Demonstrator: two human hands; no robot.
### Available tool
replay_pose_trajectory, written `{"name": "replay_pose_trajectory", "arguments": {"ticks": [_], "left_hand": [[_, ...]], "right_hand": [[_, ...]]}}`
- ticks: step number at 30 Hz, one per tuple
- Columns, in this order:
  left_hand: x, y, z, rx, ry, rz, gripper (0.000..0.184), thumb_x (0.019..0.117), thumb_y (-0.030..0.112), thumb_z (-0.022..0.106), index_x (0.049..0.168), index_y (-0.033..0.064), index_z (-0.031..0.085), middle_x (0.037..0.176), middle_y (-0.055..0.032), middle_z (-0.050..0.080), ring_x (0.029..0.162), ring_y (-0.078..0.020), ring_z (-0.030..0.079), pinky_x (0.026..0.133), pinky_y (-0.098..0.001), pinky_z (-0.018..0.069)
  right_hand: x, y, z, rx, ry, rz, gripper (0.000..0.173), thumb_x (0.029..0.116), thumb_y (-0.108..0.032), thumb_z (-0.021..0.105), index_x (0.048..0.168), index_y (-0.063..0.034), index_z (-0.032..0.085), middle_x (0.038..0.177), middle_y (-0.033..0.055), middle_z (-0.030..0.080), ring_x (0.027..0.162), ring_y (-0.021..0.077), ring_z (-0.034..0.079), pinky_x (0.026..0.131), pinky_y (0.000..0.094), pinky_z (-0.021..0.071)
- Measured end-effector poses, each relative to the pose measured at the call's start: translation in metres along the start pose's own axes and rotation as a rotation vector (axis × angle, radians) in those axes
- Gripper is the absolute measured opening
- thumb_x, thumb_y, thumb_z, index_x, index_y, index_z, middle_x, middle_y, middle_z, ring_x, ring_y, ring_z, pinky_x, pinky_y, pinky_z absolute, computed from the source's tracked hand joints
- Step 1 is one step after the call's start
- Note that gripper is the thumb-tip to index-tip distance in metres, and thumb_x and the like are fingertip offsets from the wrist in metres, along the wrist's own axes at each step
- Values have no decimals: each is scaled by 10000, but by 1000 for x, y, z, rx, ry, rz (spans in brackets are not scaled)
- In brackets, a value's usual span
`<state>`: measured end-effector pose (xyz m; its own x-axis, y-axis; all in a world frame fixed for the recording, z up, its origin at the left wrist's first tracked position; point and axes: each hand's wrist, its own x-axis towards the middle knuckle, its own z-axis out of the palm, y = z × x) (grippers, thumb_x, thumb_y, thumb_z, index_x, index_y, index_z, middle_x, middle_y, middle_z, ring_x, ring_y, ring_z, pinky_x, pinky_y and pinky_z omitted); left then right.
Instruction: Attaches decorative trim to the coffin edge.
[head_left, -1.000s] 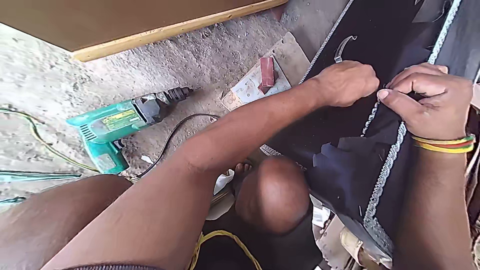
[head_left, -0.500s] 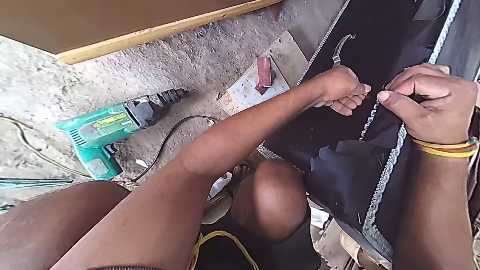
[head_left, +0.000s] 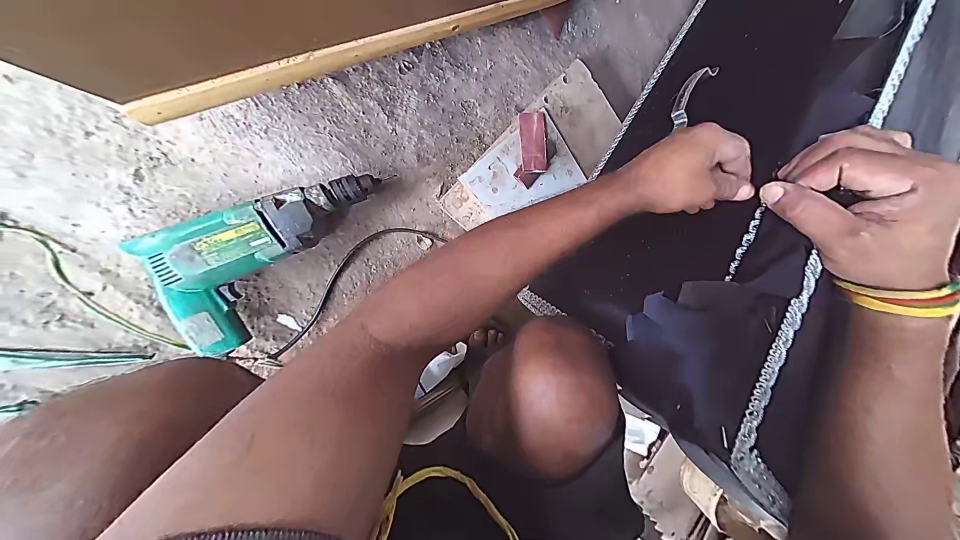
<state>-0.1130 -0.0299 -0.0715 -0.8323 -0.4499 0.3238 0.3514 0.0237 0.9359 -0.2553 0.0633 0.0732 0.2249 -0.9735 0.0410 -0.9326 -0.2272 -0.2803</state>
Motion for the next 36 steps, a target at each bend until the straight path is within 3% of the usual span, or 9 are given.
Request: {"name": "replay_pose_trajectory", "arguments": {"ticks": [4, 8, 13, 17, 24, 29, 32, 34, 36], "left_hand": [[1, 9, 0, -452, -13, -431, 315, 1074, 238, 580, 1011, -60, 659, 801, -107, 690, 670, -165, 711, 626, -343, 637], [2, 15, 8, -575, 41, -552, 221, 1047, 174, 618, 1084, -43, 629, 829, -114, 679, 677, -171, 701, 620, -337, 627], [6, 15, -2, 543, -76, 221, 131, 983, 37, 584, 1013, 6, 707, 952, -107, 706, 935, -222, 684, 875, -380, 545], [-1, -2, 9, 702, 92, 458, 179, 988, -14, 543, 984, -19, 722, 970, -157, 703, 972, -304, 701, 885, -419, 562], [-2, 2, 8, -454, 86, -390, 292, 1072, 216, 582, 1019, -55, 675, 786, -91, 676, 638, -144, 682, 604, -317, 618], [3, 11, 8, -647, 53, -608, 272, 1056, 235, 609, 1069, -30, 667, 809, -92, 673, 652, -158, 679, 595, -321, 607], [5, 15, 5, -394, 41, -439, 184, 1038, 129, 614, 1018, -49, 657, 794, -89, 672, 656, -127, 683, 611, -287, 615], [7, 16, 0, 181, -11, -61, 174, 985, 95, 607, 871, -5, 692, 764, -49, 653, 708, -114, 618, 675, -295, 506], [10, 12, -6, 554, -71, 274, 172, 985, 105, 591, 893, 29, 716, 865, -84, 681, 841, -213, 662, 782, -390, 527]], "right_hand": [[0, 0, 1, -11, 6, 0, 287, 919, -272, 698, 714, -76, 657, 861, 79, 702, 971, 198, 646, 979, 436, 419], [0, -1, 0, -18, 4, 1, 304, 923, -292, 699, 713, -77, 653, 856, 81, 701, 963, 200, 646, 972, 441, 419], [0, -2, 1, -23, 7, 0, 289, 916, -280, 710, 731, -64, 664, 866, 86, 705, 969, 197, 650, 976, 437, 424], [1, -5, 0, -37, 11, 13, 285, 912, -272, 714, 730, -57, 668, 871, 91, 709, 972, 199, 650, 980, 428, 426], [0, -2, 0, -9, 2, 3, 277, 926, -261, 703, 733, -65, 667, 876, 82, 705, 977, 193, 649, 989, 436, 421], [-1, 1, 0, 5, -3, 9, 278, 920, -278, 704, 724, -87, 658, 881, 70, 705, 990, 192, 647, 995, 438, 419], [-1, 3, -1, 1, -13, 22, 273, 914, -282, 715, 731, -86, 663, 906, 76, 706, 1019, 204, 643, 1012, 447, 414], [-1, 4, -2, -7, -18, 40, 283, 912, -298, 713, 731, -87, 662, 914, 79, 707, 1028, 213, 640, 1012, 460, 412], [-2, 4, -1, -1, -13, 49, 285, 909, -307, 715, 731, -89, 665, 912, 76, 705, 1029, 215, 636, 1008, 463, 410]]}}
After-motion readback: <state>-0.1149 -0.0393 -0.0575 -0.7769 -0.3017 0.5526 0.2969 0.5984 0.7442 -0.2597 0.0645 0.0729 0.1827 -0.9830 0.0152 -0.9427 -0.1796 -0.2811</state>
